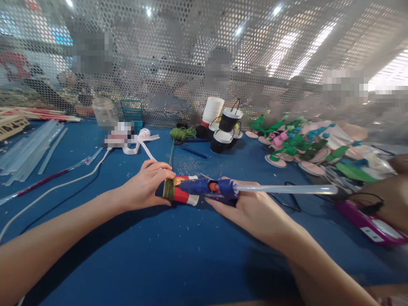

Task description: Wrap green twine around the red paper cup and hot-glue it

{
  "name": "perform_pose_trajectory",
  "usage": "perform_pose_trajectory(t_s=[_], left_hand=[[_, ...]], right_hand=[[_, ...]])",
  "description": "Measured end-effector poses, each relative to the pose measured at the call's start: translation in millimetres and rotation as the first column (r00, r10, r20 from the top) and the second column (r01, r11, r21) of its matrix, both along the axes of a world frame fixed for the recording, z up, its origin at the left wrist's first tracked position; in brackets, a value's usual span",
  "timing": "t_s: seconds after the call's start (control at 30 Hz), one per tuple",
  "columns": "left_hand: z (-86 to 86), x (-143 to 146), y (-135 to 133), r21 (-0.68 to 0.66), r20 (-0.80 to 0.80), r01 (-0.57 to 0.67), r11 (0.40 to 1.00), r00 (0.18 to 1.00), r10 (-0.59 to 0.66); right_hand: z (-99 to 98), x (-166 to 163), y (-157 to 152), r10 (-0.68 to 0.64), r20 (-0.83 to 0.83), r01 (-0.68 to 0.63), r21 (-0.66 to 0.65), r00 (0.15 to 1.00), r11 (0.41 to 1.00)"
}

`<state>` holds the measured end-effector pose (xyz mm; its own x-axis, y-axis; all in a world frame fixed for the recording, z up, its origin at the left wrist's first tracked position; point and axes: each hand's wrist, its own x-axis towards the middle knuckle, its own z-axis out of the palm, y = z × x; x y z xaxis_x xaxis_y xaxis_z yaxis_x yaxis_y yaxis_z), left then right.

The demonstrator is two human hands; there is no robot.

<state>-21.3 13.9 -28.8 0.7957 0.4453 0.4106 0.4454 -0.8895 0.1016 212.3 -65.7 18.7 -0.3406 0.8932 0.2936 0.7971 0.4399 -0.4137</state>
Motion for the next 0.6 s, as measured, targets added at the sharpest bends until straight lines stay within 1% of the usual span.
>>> perform_pose_trajectory(t_s=[0.1, 0.3, 0.6], left_hand=[[0.0, -0.1, 0.0, 0.004, -0.001, 0.013, 1.000, 1.000, -0.013], [2.9, 0.9, -1.6, 0.046, -0.006, 0.054, 0.997, 0.999, -0.054], [4.9, 2.1, -6.1, 0.102, -0.024, 0.054, 0.993, 0.998, -0.051]], right_hand=[[1.4, -0.4, -1.3, -0.008, 0.006, 0.008, -0.027, 1.000, 1.000], [3.0, 0.8, 0.1, -0.098, -0.015, 0.097, -0.065, 0.995, 0.993], [2.6, 1.1, 4.2, -0.133, -0.080, 0.125, -0.094, 0.988, 0.988]])
